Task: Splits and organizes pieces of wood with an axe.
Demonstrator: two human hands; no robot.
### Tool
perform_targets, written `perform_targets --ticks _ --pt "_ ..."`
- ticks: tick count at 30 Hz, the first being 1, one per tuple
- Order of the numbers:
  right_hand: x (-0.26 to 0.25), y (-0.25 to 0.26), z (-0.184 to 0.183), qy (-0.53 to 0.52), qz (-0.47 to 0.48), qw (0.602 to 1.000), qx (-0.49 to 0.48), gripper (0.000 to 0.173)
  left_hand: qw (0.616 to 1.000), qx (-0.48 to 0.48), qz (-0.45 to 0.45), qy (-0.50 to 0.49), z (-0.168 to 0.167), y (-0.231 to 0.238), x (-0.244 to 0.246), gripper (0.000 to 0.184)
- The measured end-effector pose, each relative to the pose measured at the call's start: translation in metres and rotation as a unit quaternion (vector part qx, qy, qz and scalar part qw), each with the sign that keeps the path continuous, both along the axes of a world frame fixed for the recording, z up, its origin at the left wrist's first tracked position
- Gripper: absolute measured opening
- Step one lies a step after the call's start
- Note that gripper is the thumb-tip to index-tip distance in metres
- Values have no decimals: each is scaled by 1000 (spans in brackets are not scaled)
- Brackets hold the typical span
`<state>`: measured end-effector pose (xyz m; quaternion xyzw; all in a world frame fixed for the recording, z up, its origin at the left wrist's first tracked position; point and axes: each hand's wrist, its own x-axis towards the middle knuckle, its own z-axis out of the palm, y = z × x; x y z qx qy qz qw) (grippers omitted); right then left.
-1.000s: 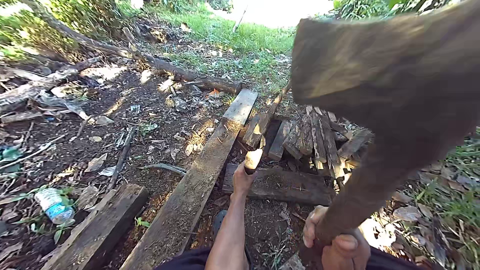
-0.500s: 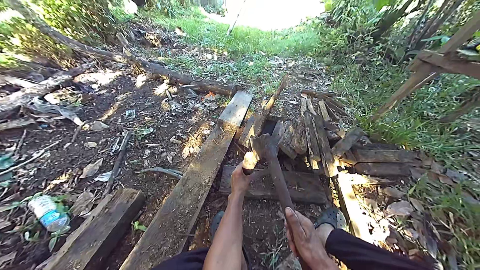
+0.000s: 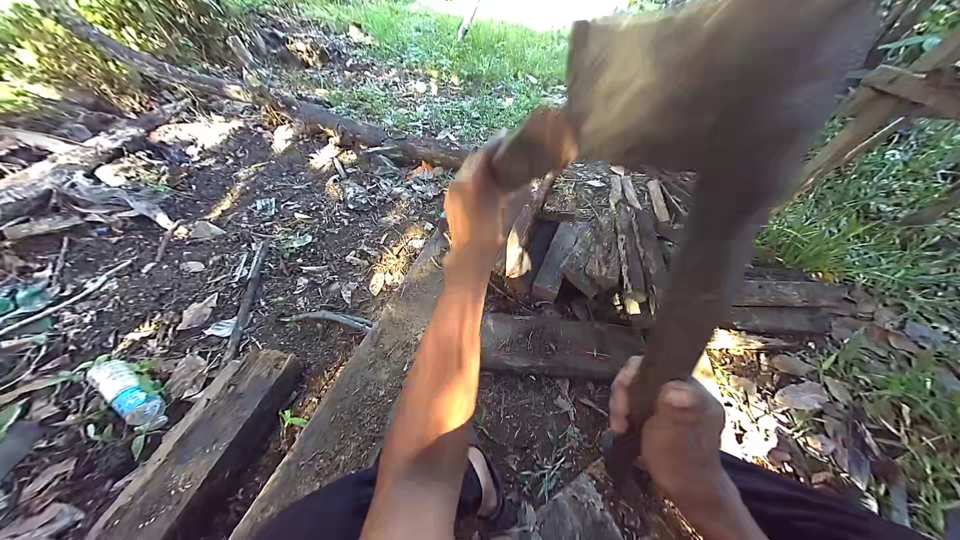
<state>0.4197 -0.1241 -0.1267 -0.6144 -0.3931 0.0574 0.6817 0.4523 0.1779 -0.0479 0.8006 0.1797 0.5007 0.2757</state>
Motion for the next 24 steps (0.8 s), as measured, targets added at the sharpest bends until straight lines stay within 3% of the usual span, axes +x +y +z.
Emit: perform_targets --ticks 2,4,5,6,8,9,10,12,16,19,21,24 --pt "4 0 13 -27 2 999 23 61 999 45 13 -25 37 -3 2 59" --pt "2 -5 8 -2 3 999 -38 62 997 55 -17 51 22 4 -10 65" --pt "-1 -7 -5 37 4 994 -100 64 986 55 -41 152 -1 11 -27 74" --pt "-1 -7 -26 81 7 981 -175 67 953 45 -71 291 -28 20 -50 91" --pt "7 0 -83 149 27 940 -305 73 840 7 -119 529 -83 46 -105 131" --pt "10 5 -109 163 27 928 -333 75 780 -19 -118 615 -103 58 -129 133" --pt "12 10 -122 167 19 926 -338 76 729 -33 -111 674 -110 66 -149 120" --pt "12 18 -122 168 15 930 -327 75 689 -81 -109 712 -101 66 -176 95" --pt "4 17 -87 260 14 920 -293 72 760 -122 -117 627 -82 42 -196 85" --pt "-3 8 -44 303 -7 922 -241 79 793 -150 -121 578 -99 44 -198 85" --pt "-2 2 -11 292 -24 940 -176 81 786 -156 -140 581 -119 52 -201 80" --pt "16 -2 37 196 10 980 -12 78 750 -119 -157 632 -143 66 -201 71"
